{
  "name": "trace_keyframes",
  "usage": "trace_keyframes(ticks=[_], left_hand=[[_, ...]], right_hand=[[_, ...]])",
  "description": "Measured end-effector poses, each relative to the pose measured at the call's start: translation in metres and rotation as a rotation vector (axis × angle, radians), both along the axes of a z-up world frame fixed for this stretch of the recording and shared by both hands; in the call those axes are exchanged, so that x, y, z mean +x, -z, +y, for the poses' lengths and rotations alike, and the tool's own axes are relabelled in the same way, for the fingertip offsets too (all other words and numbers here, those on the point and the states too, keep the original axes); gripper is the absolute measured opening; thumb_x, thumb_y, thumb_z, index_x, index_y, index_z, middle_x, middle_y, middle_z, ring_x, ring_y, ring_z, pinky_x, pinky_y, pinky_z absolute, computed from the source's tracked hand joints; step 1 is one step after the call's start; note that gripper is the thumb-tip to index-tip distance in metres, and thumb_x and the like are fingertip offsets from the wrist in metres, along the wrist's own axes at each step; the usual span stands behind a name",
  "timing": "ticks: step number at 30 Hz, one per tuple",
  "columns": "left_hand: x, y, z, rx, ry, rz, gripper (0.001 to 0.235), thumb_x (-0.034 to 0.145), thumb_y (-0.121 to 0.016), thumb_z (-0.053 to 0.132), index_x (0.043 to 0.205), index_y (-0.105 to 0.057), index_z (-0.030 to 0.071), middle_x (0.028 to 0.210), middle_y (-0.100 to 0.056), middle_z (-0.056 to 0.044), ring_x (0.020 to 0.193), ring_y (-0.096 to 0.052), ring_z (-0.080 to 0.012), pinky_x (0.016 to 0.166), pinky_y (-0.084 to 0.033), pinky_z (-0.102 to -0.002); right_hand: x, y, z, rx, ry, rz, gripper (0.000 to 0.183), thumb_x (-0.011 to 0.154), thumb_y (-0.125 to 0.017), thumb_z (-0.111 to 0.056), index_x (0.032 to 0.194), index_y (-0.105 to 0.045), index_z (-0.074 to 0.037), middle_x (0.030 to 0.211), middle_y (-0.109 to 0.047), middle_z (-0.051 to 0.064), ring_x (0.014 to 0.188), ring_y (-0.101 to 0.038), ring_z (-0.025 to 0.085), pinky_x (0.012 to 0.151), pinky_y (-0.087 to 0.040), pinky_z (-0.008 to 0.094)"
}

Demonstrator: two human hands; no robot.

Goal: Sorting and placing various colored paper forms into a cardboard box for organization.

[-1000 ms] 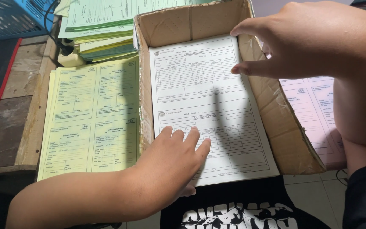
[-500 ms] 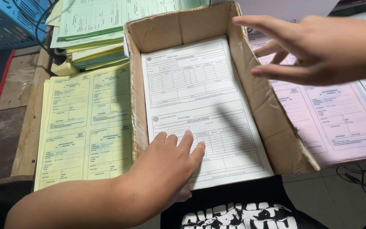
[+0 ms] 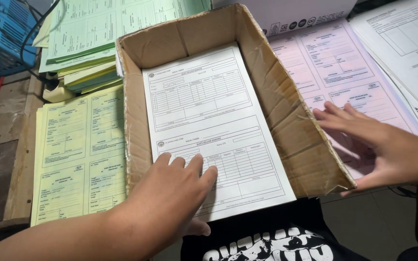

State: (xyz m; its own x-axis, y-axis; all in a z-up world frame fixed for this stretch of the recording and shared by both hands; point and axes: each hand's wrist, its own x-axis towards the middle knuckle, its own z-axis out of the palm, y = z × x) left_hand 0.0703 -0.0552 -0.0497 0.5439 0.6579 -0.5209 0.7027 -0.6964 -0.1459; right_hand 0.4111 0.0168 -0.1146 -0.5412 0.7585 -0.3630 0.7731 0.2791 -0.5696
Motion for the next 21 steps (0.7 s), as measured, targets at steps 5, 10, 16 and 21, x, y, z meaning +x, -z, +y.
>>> trace_keyframes(ticks=[5, 10, 16, 21], left_hand=[[0.013, -0.004, 0.018, 0.464, 0.250, -0.360, 0.138, 0.044, -0.065, 0.096, 0.143, -0.014, 0.014, 0.145, -0.014, -0.022, 0.123, -0.027, -0.0370, 0.095, -0.025, -0.048], [0.053, -0.017, 0.034, 0.486, 0.494, -0.359, 0.145, 0.049, -0.066, 0.107, 0.144, -0.004, 0.017, 0.149, -0.010, -0.017, 0.137, -0.021, -0.0346, 0.109, -0.021, -0.048], [0.098, -0.003, 0.062, 0.235, 0.543, -0.762, 0.065, 0.085, -0.026, 0.058, 0.128, -0.041, 0.012, 0.129, -0.051, -0.010, 0.123, -0.045, -0.0326, 0.106, -0.027, -0.054], [0.118, -0.007, 0.090, 0.111, 0.434, -0.816, 0.054, 0.091, -0.019, 0.046, 0.133, -0.033, 0.015, 0.134, -0.047, -0.012, 0.125, -0.042, -0.0355, 0.102, -0.030, -0.050]], right_hand=[[0.010, 0.020, 0.001, 0.242, -0.290, 0.162, 0.111, 0.043, -0.089, -0.003, 0.136, -0.027, -0.006, 0.150, -0.009, 0.009, 0.139, -0.003, 0.023, 0.109, 0.003, 0.044], [-0.001, -0.008, -0.001, 0.334, -0.372, 0.343, 0.069, 0.068, -0.069, -0.012, 0.131, -0.040, -0.008, 0.145, -0.030, 0.006, 0.137, -0.020, 0.027, 0.110, -0.009, 0.049], [0.005, -0.015, -0.015, 0.389, 0.291, 0.362, 0.023, 0.071, -0.064, -0.006, 0.094, -0.065, -0.004, 0.088, -0.070, 0.003, 0.083, -0.066, 0.011, 0.076, -0.055, 0.020], [0.007, -0.001, -0.015, 0.468, 0.443, 0.596, 0.015, 0.077, -0.063, -0.012, 0.085, -0.060, 0.000, 0.084, -0.064, 0.010, 0.078, -0.061, 0.016, 0.072, -0.050, 0.024]])
